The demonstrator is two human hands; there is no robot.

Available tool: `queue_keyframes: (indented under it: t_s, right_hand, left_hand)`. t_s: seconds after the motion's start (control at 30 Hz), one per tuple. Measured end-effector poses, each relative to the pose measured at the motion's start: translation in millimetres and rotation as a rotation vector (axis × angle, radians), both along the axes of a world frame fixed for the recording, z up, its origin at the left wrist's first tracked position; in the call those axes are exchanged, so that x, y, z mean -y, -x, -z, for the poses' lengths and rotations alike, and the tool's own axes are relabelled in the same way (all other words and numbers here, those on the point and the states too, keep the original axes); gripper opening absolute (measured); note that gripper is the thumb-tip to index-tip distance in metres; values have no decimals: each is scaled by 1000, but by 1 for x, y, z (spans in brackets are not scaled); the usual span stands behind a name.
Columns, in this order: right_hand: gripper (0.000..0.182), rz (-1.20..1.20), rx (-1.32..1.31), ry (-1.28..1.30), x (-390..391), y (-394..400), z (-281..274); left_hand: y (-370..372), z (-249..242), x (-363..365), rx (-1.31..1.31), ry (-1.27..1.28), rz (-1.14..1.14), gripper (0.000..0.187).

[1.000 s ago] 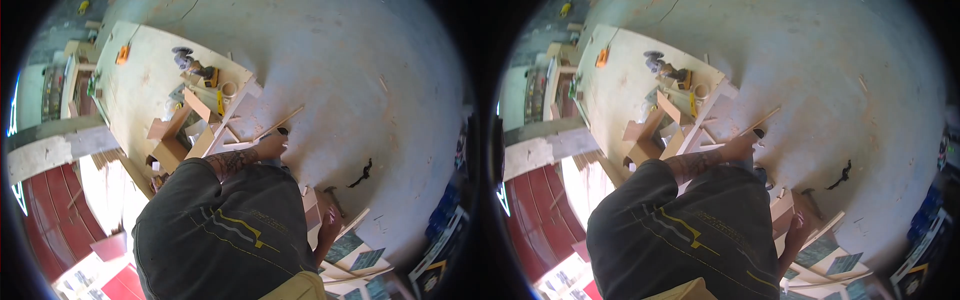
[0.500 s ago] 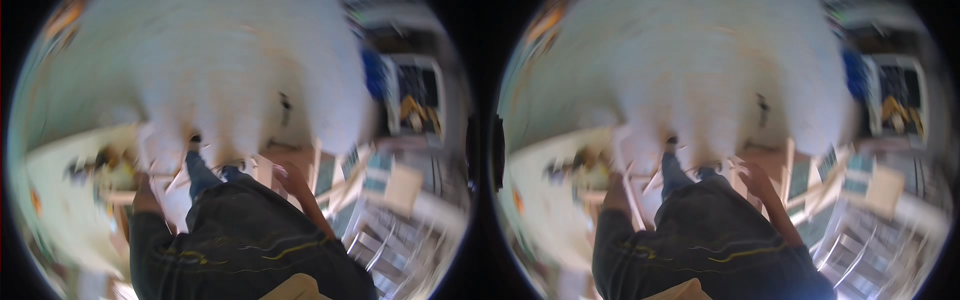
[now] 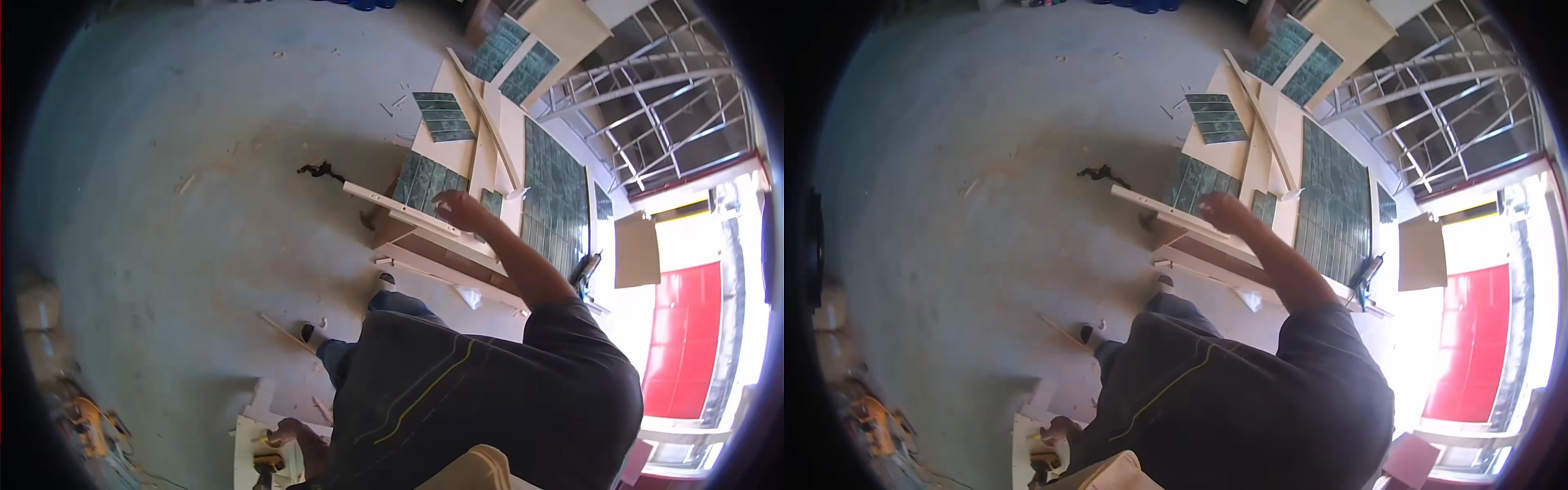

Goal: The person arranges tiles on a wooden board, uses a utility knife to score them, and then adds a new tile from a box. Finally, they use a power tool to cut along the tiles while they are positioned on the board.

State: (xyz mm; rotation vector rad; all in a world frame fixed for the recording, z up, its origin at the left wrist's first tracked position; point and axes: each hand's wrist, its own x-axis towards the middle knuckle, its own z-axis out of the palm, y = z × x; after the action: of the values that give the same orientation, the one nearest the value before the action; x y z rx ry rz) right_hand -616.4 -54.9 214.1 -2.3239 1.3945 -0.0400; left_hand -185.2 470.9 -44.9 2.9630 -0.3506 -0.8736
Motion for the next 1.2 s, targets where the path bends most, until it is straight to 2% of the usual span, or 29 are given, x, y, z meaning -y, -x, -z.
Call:
queue_keyframes:
  t_s: [0.03,0.07,0.1,0.13,0.2,0.27,0.3,0.37,0.43,0.5,0.57,0.63,0.73,0.8,0.87,0.9,1.03,1.1,1.2]
  right_hand:
    - [25,49,-5,12,26,28,2]
    - [24,218,4,-77,37,37,-24]
    - [24,119,-84,96,63,69,-13]
    - [23,181,-71,168,87,99,-1]
    - [26,205,-114,186,141,148,20]
    - [30,247,-7,196,181,176,30]
    - [35,280,72,216,198,187,33]
    - [37,281,93,213,225,200,44]
    - [40,279,108,218,250,210,58]
    - [44,263,55,226,272,218,80]
    - [45,232,50,213,288,224,95]
    - [45,203,42,200,299,226,101]
    - [44,133,49,153,309,224,95]
    - [44,91,-5,57,320,224,97]
    - [44,98,-96,-4,327,222,90]
    - [44,101,-184,-65,332,223,93]
    - [43,190,-211,-146,344,215,92]
    - [42,75,-312,-176,347,213,84]
    - [43,51,-389,-229,356,207,72]
  left_hand:
    - [-3,0,20,124,193,-122,54]
    - [-7,-2,38,242,392,-242,54]
    - [-11,-1,49,355,594,-362,53]
    - [-8,3,67,465,801,-482,53]
    - [-10,-42,152,407,769,-47,49]
    - [24,-119,260,358,854,203,49]
    - [38,-144,310,259,891,240,50]
    - [82,-183,400,257,1065,602,45]
    - [138,-223,481,-40,1131,811,43]
    - [184,-234,540,-126,1114,1114,42]
    - [229,-235,585,-217,1035,1302,43]
    - [270,-228,622,-260,938,1396,43]
    - [318,-206,668,-258,942,1470,43]
    - [345,-201,692,-225,803,1514,43]
    - [365,-196,713,-223,795,1525,43]
    - [373,-191,722,-217,785,1533,42]
    - [397,-179,756,-188,735,1574,42]
    - [405,-177,766,-211,730,1608,42]
    - [412,-176,773,-215,664,1646,40]
